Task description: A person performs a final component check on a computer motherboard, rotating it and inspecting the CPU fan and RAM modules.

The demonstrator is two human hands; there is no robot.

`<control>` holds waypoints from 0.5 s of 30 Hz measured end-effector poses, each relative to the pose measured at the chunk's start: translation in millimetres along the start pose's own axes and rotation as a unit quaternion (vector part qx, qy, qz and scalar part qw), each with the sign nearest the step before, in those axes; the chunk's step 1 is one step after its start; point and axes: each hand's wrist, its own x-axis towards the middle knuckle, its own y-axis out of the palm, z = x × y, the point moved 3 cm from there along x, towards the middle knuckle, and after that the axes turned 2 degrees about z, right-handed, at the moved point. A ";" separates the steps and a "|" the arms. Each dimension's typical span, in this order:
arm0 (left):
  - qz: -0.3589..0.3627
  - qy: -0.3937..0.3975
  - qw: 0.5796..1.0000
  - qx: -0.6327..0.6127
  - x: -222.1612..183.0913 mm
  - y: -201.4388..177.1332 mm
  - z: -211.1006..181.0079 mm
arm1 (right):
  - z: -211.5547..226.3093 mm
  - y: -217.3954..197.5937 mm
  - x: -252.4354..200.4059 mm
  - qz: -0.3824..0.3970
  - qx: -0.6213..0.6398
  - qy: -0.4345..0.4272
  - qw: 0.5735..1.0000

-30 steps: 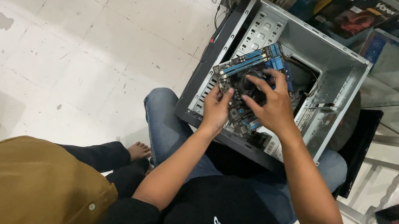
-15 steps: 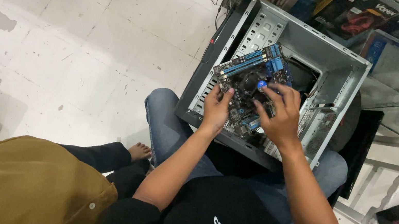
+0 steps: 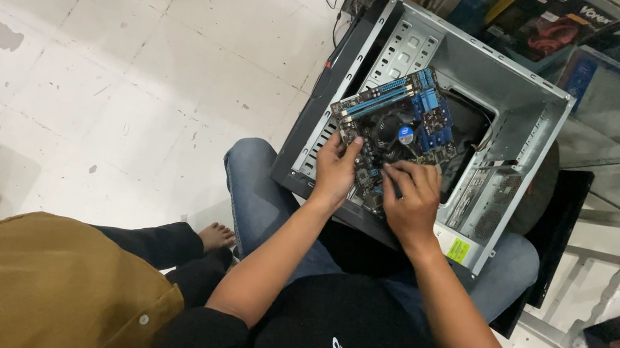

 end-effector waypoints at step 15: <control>-0.009 -0.001 0.999 -0.048 0.5 1.0 -1.2 | 0.4 13.2 -18.3 0.029 -0.067 -0.025 0.997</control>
